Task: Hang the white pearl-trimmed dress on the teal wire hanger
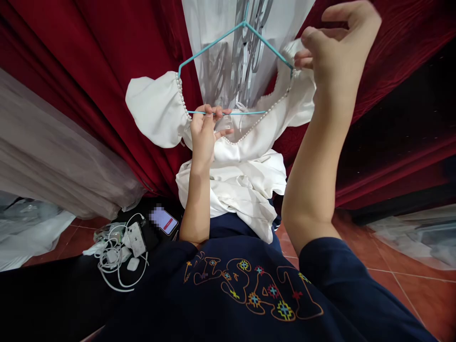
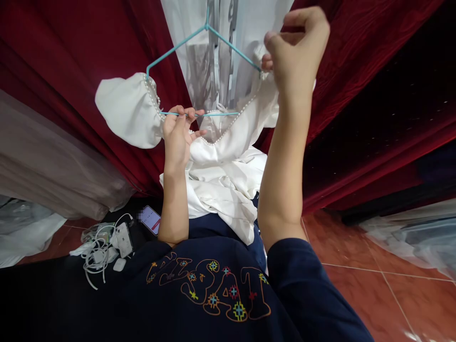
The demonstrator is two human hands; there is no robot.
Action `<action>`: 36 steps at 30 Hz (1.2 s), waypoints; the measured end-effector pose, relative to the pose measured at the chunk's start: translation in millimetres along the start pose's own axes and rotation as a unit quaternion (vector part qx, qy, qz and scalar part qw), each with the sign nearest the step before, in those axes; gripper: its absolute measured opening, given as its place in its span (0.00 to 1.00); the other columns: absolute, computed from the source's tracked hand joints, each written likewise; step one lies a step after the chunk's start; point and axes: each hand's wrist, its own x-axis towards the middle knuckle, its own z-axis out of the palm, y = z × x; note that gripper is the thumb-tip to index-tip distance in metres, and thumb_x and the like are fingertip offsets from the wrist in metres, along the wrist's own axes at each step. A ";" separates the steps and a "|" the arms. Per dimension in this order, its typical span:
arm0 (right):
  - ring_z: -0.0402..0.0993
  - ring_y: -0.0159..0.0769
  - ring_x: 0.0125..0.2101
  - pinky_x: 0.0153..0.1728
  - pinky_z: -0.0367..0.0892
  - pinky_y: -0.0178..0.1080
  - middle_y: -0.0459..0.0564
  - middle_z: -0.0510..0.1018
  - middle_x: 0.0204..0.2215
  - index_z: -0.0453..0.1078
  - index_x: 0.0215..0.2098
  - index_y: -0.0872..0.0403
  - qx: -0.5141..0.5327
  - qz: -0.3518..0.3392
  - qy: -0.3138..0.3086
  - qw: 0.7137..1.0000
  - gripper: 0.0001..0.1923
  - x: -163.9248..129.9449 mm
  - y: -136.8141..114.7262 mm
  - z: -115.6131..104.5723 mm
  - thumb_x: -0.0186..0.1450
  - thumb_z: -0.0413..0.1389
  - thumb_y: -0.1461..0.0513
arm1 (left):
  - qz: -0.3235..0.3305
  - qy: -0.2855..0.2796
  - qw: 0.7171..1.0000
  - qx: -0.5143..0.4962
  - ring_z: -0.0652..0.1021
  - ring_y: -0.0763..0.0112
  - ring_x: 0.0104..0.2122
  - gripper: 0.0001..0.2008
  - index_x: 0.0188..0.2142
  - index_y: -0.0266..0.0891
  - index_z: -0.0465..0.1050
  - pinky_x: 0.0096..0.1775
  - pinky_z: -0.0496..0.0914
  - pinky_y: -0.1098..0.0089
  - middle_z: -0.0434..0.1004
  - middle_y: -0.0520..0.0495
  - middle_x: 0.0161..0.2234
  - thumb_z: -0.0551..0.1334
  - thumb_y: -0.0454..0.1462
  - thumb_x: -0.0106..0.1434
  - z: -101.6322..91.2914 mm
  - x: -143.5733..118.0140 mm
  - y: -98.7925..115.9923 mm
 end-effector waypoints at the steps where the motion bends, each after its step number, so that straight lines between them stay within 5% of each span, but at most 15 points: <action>1: 0.70 0.26 0.22 0.22 0.64 0.33 0.42 0.70 0.29 0.61 0.35 0.53 0.050 -0.016 -0.010 0.999 0.15 -15.4 -2.8 2.3 0.64 0.54 0.78 | -0.001 -0.002 1.000 0.000 0.78 0.65 0.52 0.06 0.40 0.44 0.59 0.41 0.78 0.71 0.73 0.47 0.39 0.50 0.33 0.75 0.4 -0.5 0.7; 3: 0.70 0.22 0.26 0.26 0.63 0.30 0.43 0.72 0.32 0.64 0.34 0.52 0.154 -0.196 0.079 0.965 0.15 -53.9 -5.9 4.7 0.68 0.47 0.77 | -0.001 -0.009 1.000 -0.002 0.78 0.62 0.54 0.05 0.40 0.44 0.59 0.42 0.78 0.68 0.72 0.47 0.40 0.50 0.33 0.75 0.5 -1.8 2.1; 5: 0.65 0.23 0.24 0.24 0.59 0.31 0.43 0.69 0.30 0.67 0.35 0.51 0.183 -0.282 0.125 0.933 0.13 -93.3 -0.7 5.0 0.68 0.46 0.72 | 0.002 -0.013 1.000 -0.003 0.77 0.59 0.55 0.03 0.41 0.44 0.59 0.43 0.78 0.65 0.73 0.45 0.42 0.52 0.35 0.75 -0.1 -3.1 2.7; 7: 0.62 0.23 0.22 0.22 0.58 0.32 0.44 0.71 0.32 0.67 0.37 0.50 0.116 -0.243 0.099 0.958 0.11 -124.7 13.7 4.3 0.69 0.45 0.67 | 0.009 -0.017 1.000 -0.001 0.77 0.57 0.56 0.03 0.41 0.44 0.59 0.43 0.78 0.64 0.73 0.44 0.43 0.54 0.38 0.75 -0.7 -3.8 1.9; 9: 0.69 0.27 0.26 0.23 0.65 0.35 0.48 0.75 0.40 0.69 0.44 0.49 0.023 -0.173 -0.026 0.984 0.09 -143.8 31.7 3.0 0.72 0.49 0.58 | 0.018 -0.021 1.000 0.004 0.77 0.58 0.55 0.05 0.41 0.45 0.59 0.41 0.78 0.66 0.73 0.45 0.43 0.55 0.40 0.74 -0.5 -4.2 0.3; 13: 0.74 0.41 0.48 0.33 0.74 0.39 0.53 0.73 0.53 0.71 0.53 0.46 -0.077 -0.149 -0.178 0.970 0.20 -151.8 52.5 -1.7 0.72 0.51 0.47 | 0.026 -0.015 0.999 0.017 0.78 0.62 0.53 0.04 0.40 0.46 0.59 0.41 0.78 0.66 0.74 0.46 0.41 0.52 0.37 0.75 3.5 -5.6 0.3; 17: 0.74 0.39 0.45 0.35 0.76 0.41 0.53 0.73 0.50 0.73 0.54 0.44 -0.094 -0.150 -0.173 0.969 0.18 -146.0 51.8 -5.3 0.71 0.53 0.48 | 0.022 -0.021 0.999 0.017 0.79 0.61 0.53 0.02 0.43 0.43 0.62 0.46 0.78 0.63 0.77 0.44 0.46 0.53 0.36 0.75 4.0 -10.1 5.3; 22: 0.73 0.38 0.42 0.37 0.77 0.43 0.53 0.71 0.50 0.73 0.54 0.42 -0.092 -0.147 -0.177 0.969 0.19 -143.4 55.8 -5.1 0.71 0.54 0.47 | -0.030 0.021 0.986 0.165 0.83 0.61 0.43 0.08 0.46 0.42 0.73 0.38 0.77 0.68 0.81 0.43 0.40 0.59 0.41 0.73 -10.8 -16.6 8.3; 25: 0.72 0.38 0.41 0.37 0.77 0.44 0.53 0.70 0.50 0.73 0.54 0.43 -0.079 -0.156 -0.171 0.970 0.19 -143.8 60.0 -3.6 0.70 0.54 0.46 | 0.083 0.139 0.963 0.214 0.79 0.63 0.51 0.06 0.47 0.44 0.71 0.49 0.76 0.68 0.79 0.45 0.46 0.61 0.39 0.72 -17.6 -18.3 7.3; 28: 0.72 0.37 0.39 0.35 0.76 0.43 0.53 0.71 0.48 0.74 0.53 0.43 -0.077 -0.155 -0.155 0.973 0.19 -144.4 62.2 -1.0 0.71 0.53 0.45 | 0.195 0.231 0.911 0.281 0.70 0.60 0.61 0.16 0.51 0.43 0.65 0.62 0.68 0.61 0.71 0.45 0.57 0.65 0.32 0.66 -19.9 -18.0 3.1; 31: 0.71 0.35 0.35 0.34 0.76 0.43 0.52 0.71 0.45 0.75 0.50 0.44 -0.069 -0.154 -0.121 0.978 0.19 -144.9 63.0 3.2 0.71 0.53 0.44 | 0.218 0.251 0.881 0.338 0.65 0.58 0.64 0.23 0.53 0.44 0.61 0.66 0.63 0.56 0.66 0.43 0.59 0.65 0.27 0.62 -21.1 -14.9 -3.0; 36: 0.71 0.34 0.34 0.32 0.74 0.42 0.51 0.72 0.41 0.77 0.46 0.45 -0.055 -0.158 -0.084 0.982 0.20 -145.9 63.9 11.8 0.69 0.54 0.42 | 0.225 0.261 0.879 0.330 0.65 0.59 0.63 0.20 0.53 0.45 0.59 0.65 0.60 0.59 0.64 0.42 0.58 0.62 0.30 0.65 -24.4 1.6 -12.0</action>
